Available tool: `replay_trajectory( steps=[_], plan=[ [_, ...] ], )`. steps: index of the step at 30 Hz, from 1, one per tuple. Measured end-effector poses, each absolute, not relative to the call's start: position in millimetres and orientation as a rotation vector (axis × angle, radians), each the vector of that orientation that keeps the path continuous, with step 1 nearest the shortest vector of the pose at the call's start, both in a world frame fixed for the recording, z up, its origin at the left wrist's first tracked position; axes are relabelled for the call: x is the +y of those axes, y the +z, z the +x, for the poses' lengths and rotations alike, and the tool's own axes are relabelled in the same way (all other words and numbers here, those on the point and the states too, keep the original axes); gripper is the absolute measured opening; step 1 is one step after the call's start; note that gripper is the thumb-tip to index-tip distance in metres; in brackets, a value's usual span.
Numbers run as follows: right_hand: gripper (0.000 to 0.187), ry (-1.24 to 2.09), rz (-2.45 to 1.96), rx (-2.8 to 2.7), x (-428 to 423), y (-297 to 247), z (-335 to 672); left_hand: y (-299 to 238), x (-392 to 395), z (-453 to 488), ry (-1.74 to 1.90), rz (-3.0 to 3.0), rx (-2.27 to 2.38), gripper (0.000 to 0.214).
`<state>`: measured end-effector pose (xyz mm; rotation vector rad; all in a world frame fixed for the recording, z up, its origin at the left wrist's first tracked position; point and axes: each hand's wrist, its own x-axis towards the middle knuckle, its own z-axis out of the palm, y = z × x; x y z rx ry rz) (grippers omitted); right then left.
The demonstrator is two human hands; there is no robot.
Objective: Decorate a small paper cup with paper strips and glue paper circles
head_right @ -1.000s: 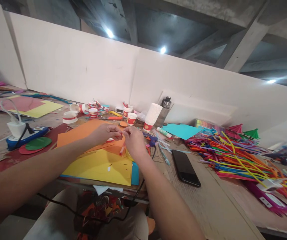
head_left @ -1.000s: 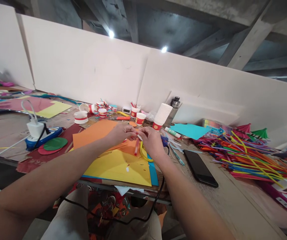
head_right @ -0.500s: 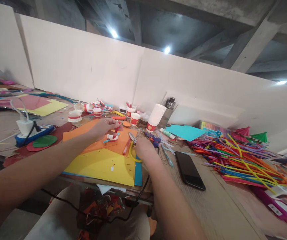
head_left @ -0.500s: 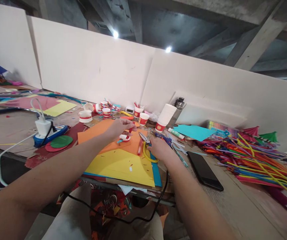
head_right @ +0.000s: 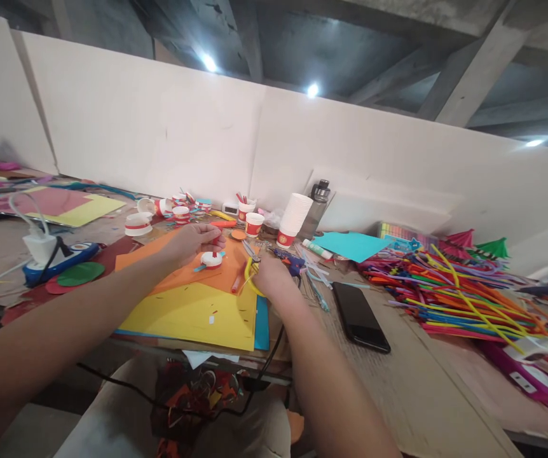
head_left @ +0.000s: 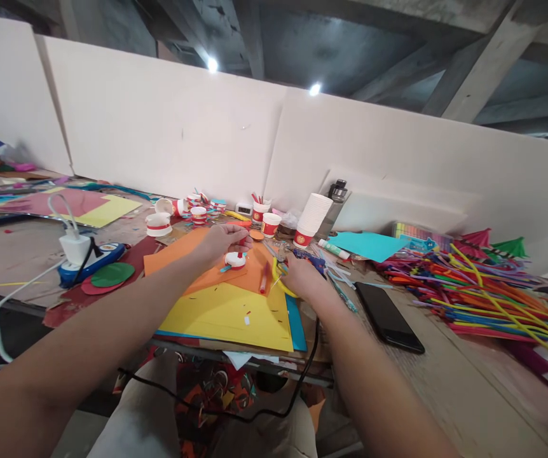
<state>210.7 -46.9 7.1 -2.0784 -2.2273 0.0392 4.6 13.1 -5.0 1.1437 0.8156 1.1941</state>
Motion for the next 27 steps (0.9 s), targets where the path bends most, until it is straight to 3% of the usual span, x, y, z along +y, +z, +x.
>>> replay_trajectory(
  steps=[5, 11, 14, 20, 27],
  plan=[
    [0.037, 0.020, -1.844, -1.975, -41, 13, 215, -10, 23, -1, 1.273, 1.141, 0.736, 0.015],
    [0.056, 0.202, -1.084, -2.059, -41, 12, 209, 1, 26, -8, 1.298, 1.119, 0.741, 0.013],
    [0.058, 0.174, -1.080, -2.050, -45, 11, 203, 4, 25, -11, 1.304, 1.108, 0.765, 0.013],
    [0.027, 0.438, -1.285, -2.015, -59, 21, 195, 2, 25, -13, 1.273, 1.138, 0.717, 0.013],
    [0.037, 0.898, -1.277, -1.960, -67, 26, 197, 3, 28, -15, 1.250, 1.081, 0.727, 0.016]
  ],
)
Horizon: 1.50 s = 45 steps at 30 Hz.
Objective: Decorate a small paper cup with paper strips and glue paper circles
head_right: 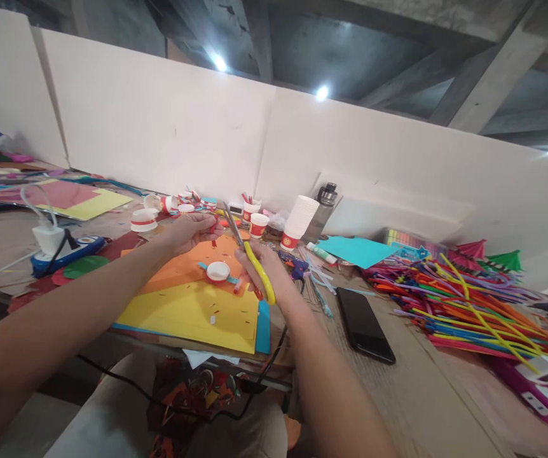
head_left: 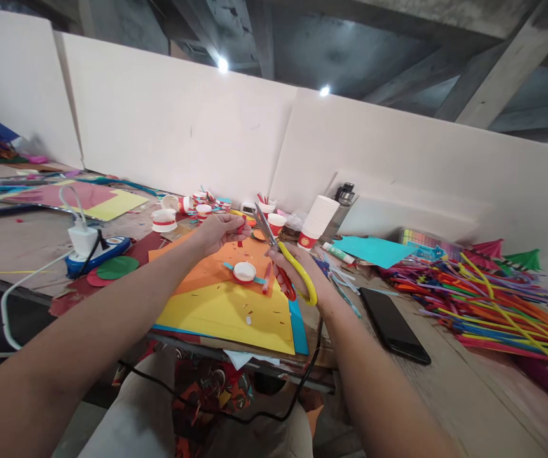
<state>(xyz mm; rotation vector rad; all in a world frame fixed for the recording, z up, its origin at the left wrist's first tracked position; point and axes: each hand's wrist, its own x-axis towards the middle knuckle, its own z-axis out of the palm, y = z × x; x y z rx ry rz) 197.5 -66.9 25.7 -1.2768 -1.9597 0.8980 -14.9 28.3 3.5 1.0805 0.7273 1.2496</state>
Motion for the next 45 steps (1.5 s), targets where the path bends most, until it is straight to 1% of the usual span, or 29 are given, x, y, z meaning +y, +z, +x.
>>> replay_trajectory(
  steps=[3, 7, 11, 18, 25, 29, 37, 43, 45],
  plan=[
    [0.037, 0.992, -1.298, -1.956, -69, 28, 197, 4, 29, -16, 1.230, 1.067, 0.724, 0.016],
    [0.037, 1.012, -1.295, -1.961, -69, 29, 198, 6, 28, -17, 1.219, 1.047, 0.725, 0.018],
    [0.041, 1.074, -1.267, -1.949, -68, 28, 201, 6, 29, -19, 1.217, 1.034, 0.723, 0.015],
    [0.038, 1.116, -1.272, -1.933, -67, 28, 202, 3, 33, -20, 1.214, 1.068, 0.703, 0.013],
    [0.040, 1.087, -1.276, -1.939, -67, 24, 203, 3, 30, -18, 1.203, 1.053, 0.730, 0.019],
    [0.042, 1.045, -1.281, -1.929, -70, 28, 202, -4, 29, -13, 1.168, 1.093, 0.781, 0.015],
    [0.042, 0.941, -1.227, -2.000, -68, 26, 204, -7, 26, -7, 1.116, 1.084, 0.790, 0.016],
    [0.040, 0.997, -1.284, -1.969, -70, 26, 202, -2, 32, -16, 1.160, 1.056, 0.739, 0.012],
    [0.039, 1.045, -1.300, -1.943, -70, 26, 201, -2, 34, -19, 1.153, 1.056, 0.734, 0.014]
  ],
)
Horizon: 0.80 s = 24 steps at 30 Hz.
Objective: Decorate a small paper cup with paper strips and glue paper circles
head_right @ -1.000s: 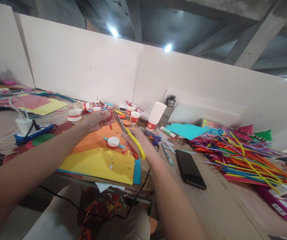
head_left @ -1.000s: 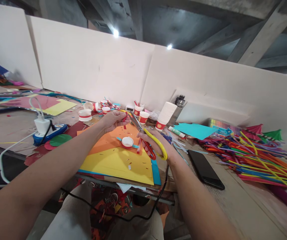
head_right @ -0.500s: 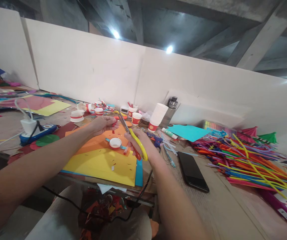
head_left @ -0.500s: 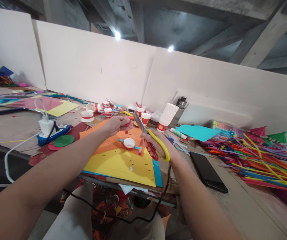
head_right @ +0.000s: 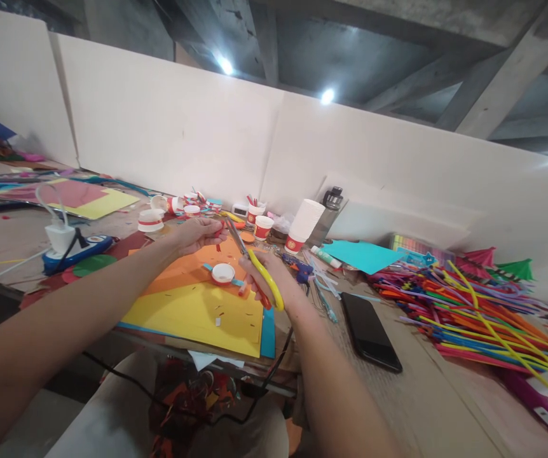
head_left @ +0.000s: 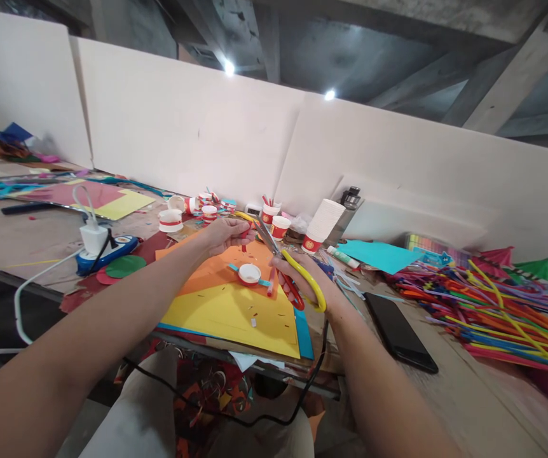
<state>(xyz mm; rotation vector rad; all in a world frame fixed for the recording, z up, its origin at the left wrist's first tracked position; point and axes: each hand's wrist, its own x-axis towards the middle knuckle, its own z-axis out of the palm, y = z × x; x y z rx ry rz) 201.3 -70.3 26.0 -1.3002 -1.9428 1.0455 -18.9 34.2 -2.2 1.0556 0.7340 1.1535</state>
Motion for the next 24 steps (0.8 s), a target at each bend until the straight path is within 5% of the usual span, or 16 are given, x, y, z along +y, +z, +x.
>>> replay_trajectory(
  steps=[24],
  plan=[
    [0.040, 0.993, -1.374, -1.965, -74, 33, 196, 2, 30, -18, 1.161, 1.102, 0.686, 0.021]
  ],
)
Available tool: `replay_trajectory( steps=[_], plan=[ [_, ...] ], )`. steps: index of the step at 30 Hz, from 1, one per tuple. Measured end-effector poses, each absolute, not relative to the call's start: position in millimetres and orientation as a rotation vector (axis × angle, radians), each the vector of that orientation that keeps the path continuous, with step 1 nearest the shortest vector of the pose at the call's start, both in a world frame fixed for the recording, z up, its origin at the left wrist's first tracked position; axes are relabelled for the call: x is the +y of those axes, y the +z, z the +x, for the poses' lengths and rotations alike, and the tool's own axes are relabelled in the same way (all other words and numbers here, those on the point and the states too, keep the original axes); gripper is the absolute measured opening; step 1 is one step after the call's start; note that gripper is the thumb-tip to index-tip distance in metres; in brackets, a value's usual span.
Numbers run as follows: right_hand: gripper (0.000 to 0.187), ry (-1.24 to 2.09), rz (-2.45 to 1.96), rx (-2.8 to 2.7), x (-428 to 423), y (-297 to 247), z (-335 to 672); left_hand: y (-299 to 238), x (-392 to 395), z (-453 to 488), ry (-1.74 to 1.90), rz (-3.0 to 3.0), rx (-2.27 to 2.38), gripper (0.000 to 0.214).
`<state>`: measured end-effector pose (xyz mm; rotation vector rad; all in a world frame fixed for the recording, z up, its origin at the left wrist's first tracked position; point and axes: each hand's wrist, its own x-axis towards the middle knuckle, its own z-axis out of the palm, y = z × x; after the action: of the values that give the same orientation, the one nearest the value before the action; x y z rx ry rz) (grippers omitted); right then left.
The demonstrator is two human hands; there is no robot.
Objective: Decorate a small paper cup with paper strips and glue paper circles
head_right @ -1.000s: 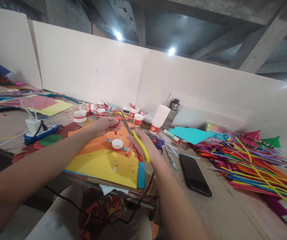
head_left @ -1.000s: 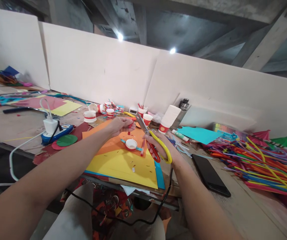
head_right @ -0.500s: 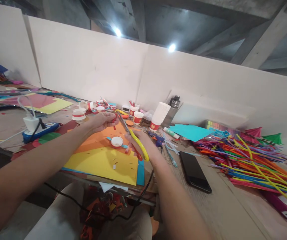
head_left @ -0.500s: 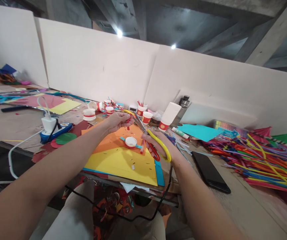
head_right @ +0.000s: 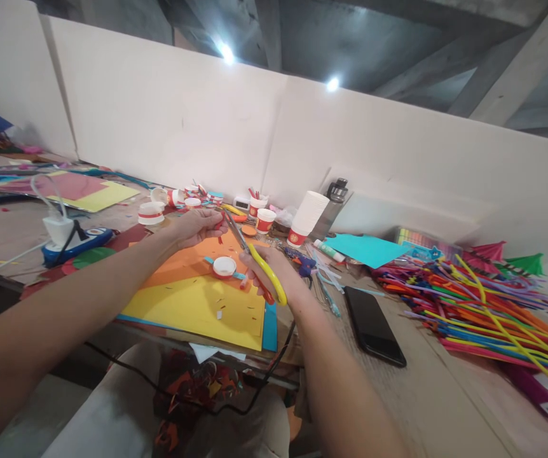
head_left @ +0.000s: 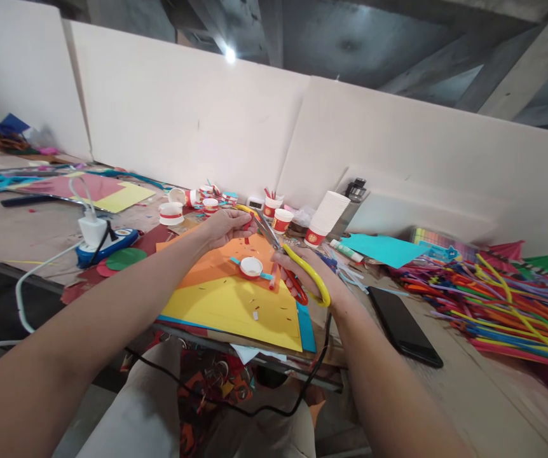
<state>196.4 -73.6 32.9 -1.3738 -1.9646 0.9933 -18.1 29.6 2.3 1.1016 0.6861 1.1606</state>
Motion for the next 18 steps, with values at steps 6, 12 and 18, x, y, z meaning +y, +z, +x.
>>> replay_trajectory(
  steps=[6, 12, 18],
  plan=[
    [0.037, 0.961, -1.394, -1.994, -76, 37, 194, -1, 31, -19, 1.107, 1.158, 0.681, 0.017],
    [0.040, 1.076, -1.378, -1.979, -69, 27, 198, -2, 33, -22, 1.075, 1.211, 0.658, 0.018],
    [0.034, 1.084, -1.406, -1.912, -70, 26, 194, -4, 37, -25, 1.066, 1.247, 0.649, 0.019]
  ],
)
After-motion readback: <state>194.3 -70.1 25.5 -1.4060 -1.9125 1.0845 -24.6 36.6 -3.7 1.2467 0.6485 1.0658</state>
